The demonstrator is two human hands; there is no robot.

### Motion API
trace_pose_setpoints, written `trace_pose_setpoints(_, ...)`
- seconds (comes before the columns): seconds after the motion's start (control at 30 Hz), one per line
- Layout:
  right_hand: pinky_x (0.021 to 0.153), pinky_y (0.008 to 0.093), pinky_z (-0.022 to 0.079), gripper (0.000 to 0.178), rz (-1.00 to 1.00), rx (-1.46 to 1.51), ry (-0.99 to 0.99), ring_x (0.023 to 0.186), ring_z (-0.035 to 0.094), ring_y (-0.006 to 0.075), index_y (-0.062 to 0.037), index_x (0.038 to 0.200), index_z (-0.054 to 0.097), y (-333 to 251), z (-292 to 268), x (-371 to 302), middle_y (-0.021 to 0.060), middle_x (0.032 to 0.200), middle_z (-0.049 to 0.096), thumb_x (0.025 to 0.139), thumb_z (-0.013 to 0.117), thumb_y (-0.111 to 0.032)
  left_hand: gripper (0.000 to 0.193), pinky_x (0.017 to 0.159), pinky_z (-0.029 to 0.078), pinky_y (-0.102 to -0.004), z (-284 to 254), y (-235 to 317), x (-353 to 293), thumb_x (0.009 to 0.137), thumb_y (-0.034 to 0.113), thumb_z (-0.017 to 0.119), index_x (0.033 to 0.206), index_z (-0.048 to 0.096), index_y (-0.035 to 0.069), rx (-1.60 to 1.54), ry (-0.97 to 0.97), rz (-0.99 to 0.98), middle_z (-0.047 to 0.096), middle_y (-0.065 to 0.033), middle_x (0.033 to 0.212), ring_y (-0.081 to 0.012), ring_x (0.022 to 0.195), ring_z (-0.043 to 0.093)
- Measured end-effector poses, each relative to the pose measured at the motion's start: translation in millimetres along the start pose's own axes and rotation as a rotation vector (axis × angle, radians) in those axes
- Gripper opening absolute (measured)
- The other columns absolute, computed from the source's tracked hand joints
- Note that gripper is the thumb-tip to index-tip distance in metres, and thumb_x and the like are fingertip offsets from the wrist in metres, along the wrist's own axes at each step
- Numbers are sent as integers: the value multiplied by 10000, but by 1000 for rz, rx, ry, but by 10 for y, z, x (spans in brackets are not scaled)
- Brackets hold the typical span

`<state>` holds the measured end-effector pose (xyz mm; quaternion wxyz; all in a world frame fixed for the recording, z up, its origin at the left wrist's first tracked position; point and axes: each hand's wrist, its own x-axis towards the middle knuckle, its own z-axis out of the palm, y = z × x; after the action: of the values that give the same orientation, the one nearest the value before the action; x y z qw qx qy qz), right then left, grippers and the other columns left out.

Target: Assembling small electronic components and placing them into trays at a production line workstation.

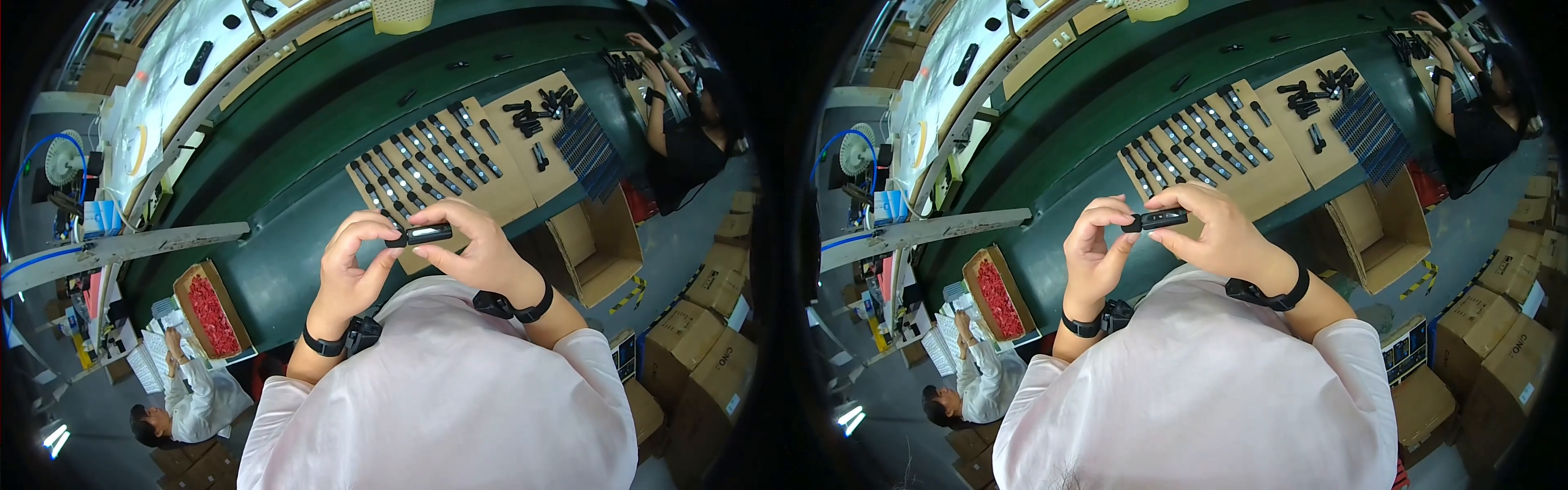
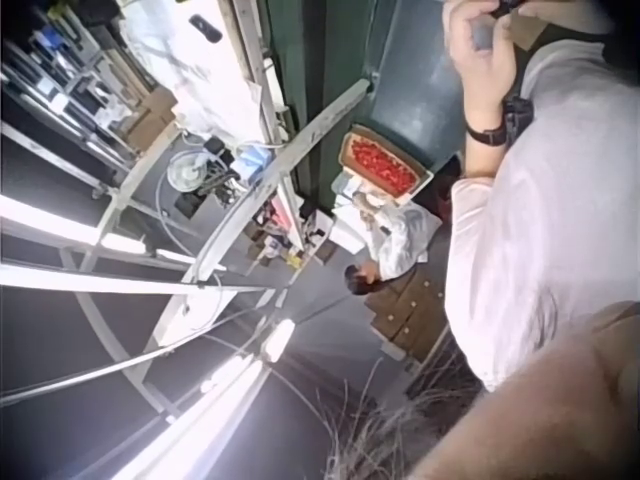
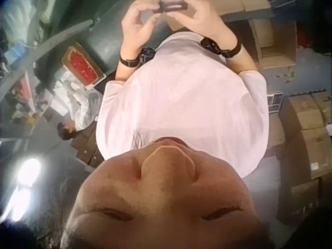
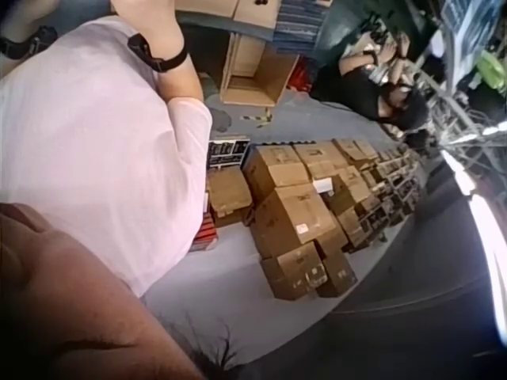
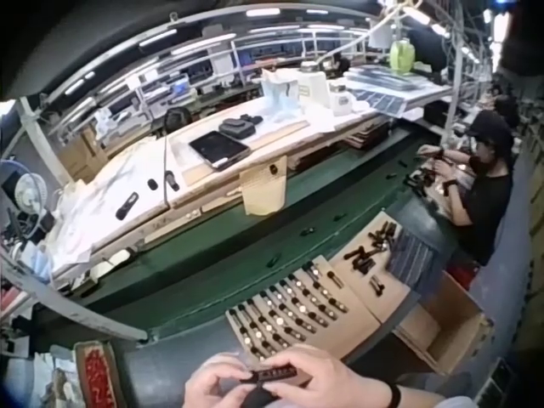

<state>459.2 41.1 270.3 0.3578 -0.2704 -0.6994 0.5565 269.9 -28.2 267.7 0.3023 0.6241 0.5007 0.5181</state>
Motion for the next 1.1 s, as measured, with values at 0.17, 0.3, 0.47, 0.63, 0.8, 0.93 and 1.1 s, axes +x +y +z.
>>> trace_pose_setpoints(0.17, 766, 317, 478, 284, -147, -134, -6, 842, 611, 211, -24, 993, 625, 33, 7, -8, 93, 955, 651, 727, 725, -15, 210, 822, 476, -330, 1, 6, -27, 743, -46, 683, 929, 609, 17, 16, -28, 51, 623, -118, 952, -243, 914, 596)
trace_pose_setpoints(0.3, 747, 321, 476, 289, -212, -166, -2, 826, 608, 213, -24, 990, 626, 48, 9, -22, 91, 941, 651, 721, 729, -16, 220, 824, 476, -332, 30, 96, -20, 738, -48, 681, 936, 613, 18, 3, -7, 15, 622, -120, 959, -247, 913, 596)
trace_pose_setpoints(0.47, 720, 298, 473, 292, -138, -112, 13, 807, 596, 184, -26, 992, 627, -8, 29, -49, 75, 909, 639, 720, 733, -16, 227, 813, 478, -329, 15, 73, -43, 741, -42, 686, 949, 618, 15, 45, -12, 7, 622, -119, 963, -244, 910, 596)
trace_pose_setpoints(0.63, 697, 273, 471, 277, -12, -81, -14, 789, 580, 160, -19, 1001, 631, 62, -10, -89, 66, 885, 617, 738, 717, -10, 223, 798, 480, -320, 39, 60, -33, 741, -37, 694, 946, 619, 10, 34, -4, 33, 627, -112, 955, -236, 904, 598)
trace_pose_setpoints(0.8, 690, 269, 470, 243, -105, -147, 34, 781, 574, 158, -9, 1000, 635, 113, -32, -88, 70, 897, 608, 764, 691, -5, 230, 789, 481, -316, 94, 48, -28, 732, -43, 694, 942, 624, 18, 57, 6, -86, 636, -98, 943, -228, 900, 601)
trace_pose_setpoints(0.93, 684, 258, 468, 214, -11, -128, -15, 779, 573, 155, -5, 998, 630, 123, -62, -81, 70, 902, 602, 788, 670, -15, 229, 794, 481, -323, 111, -50, -9, 734, -44, 688, 943, 628, 27, 90, -8, -39, 638, -96, 942, -233, 900, 603)
trace_pose_setpoints(1.1, 659, 250, 470, 179, 98, -185, -49, 756, 573, 147, -5, 970, 622, 424, -174, -74, 76, 897, 600, 799, 666, -34, 215, 807, 478, -330, 145, -139, 42, 743, -32, 688, 941, 629, 26, 212, -40, -50, 629, -104, 962, -244, 901, 605)
